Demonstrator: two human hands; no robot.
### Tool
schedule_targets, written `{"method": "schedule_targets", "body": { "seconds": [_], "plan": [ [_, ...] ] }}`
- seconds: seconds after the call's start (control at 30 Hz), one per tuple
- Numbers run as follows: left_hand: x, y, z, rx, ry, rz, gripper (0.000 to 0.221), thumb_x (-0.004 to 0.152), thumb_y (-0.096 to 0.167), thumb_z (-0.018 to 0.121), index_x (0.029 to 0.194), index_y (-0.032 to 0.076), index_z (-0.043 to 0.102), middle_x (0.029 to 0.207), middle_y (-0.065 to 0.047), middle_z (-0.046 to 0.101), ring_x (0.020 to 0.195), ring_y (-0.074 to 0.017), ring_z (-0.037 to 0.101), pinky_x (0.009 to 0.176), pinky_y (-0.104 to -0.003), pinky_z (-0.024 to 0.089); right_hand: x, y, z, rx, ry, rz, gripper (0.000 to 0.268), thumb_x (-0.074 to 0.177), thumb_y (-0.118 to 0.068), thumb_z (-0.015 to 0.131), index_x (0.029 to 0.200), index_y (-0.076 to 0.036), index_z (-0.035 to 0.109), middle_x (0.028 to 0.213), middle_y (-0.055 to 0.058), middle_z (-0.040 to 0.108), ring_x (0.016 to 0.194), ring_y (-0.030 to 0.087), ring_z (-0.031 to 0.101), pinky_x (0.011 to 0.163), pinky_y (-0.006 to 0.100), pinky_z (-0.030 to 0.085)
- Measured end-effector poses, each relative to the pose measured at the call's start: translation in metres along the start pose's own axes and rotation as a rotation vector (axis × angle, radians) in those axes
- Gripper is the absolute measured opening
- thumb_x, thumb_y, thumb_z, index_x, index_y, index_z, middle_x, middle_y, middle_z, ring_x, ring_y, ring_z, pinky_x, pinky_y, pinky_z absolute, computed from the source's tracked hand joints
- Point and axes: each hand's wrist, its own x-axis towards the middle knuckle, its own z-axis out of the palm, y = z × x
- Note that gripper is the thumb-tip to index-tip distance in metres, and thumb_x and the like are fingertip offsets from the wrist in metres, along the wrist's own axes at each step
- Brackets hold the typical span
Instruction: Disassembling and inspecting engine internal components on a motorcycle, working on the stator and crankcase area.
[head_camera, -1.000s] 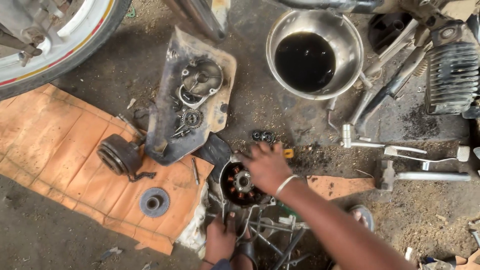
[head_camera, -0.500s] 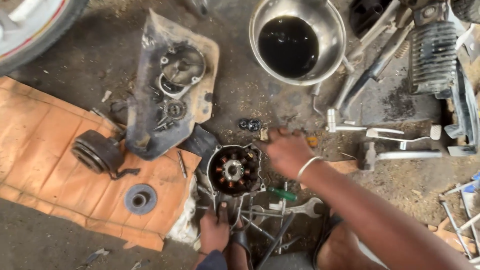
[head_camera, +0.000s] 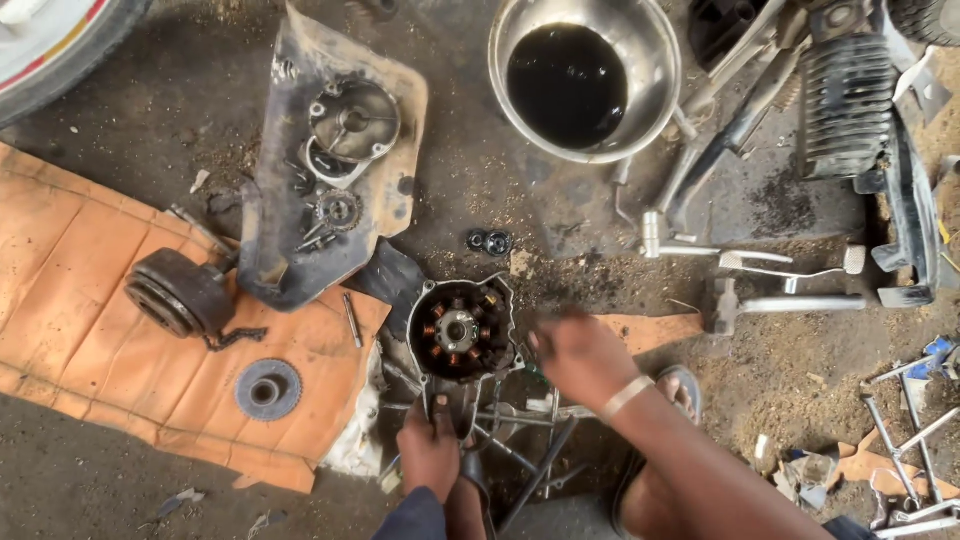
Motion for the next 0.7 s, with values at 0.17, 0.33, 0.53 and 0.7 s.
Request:
{"method": "schedule_targets", "body": {
  "seconds": [0.17, 0.33, 0.53, 0.7],
  "plan": [
    [0.001, -0.007, 0.001, 0.053, 0.015, -0.051, 0.036, 0.097, 0.016, 0.053, 0.128, -0.002, 0.059, 0.076, -0.022, 0.076, 0.056, -0.0305, 0.076, 0.053, -0.045, 0.060, 0.016, -0.005, 0.020, 0.066, -0.005, 0.152, 0.045, 0.094, -0.005, 0.058, 0.138, -0.013, 0.058, 0.109, 0.016, 0.057, 0.078, 0.027, 0.076, 0.069, 0.035, 0.064],
    [0.016, -0.040, 0.014, 0.059, 0.065, 0.101, 0.032, 0.094, 0.008, 0.052, 0.120, -0.006, 0.063, 0.082, -0.024, 0.076, 0.057, -0.0304, 0.078, 0.052, -0.040, 0.063, 0.002, 0.077, 0.080, -0.003, -0.115, -0.228, 0.021, 0.097, -0.016, 0.058, 0.110, -0.009, 0.074, 0.092, 0.014, 0.074, 0.082, 0.023, 0.074, 0.080, 0.039, 0.058],
    [-0.008, 0.013, 0.004, 0.103, 0.024, -0.087, 0.030, 0.100, 0.023, 0.055, 0.110, -0.004, 0.064, 0.072, -0.028, 0.074, 0.062, -0.0343, 0.077, 0.061, -0.046, 0.059, 0.000, -0.007, 0.016, 0.000, -0.067, 0.150, 0.022, 0.096, -0.012, 0.054, 0.114, -0.006, 0.066, 0.080, 0.014, 0.070, 0.067, 0.022, 0.073, 0.055, 0.032, 0.061],
    [0.002, -0.012, 0.008, 0.204, 0.116, 0.118, 0.028, 0.098, 0.023, 0.058, 0.105, -0.003, 0.066, 0.078, -0.028, 0.072, 0.074, -0.0442, 0.071, 0.064, -0.052, 0.056, -0.014, 0.044, 0.088, -0.017, -0.074, -0.040, 0.028, 0.097, -0.013, 0.054, 0.121, -0.007, 0.068, 0.080, 0.011, 0.071, 0.066, 0.022, 0.073, 0.059, 0.033, 0.062]
  ]
}}
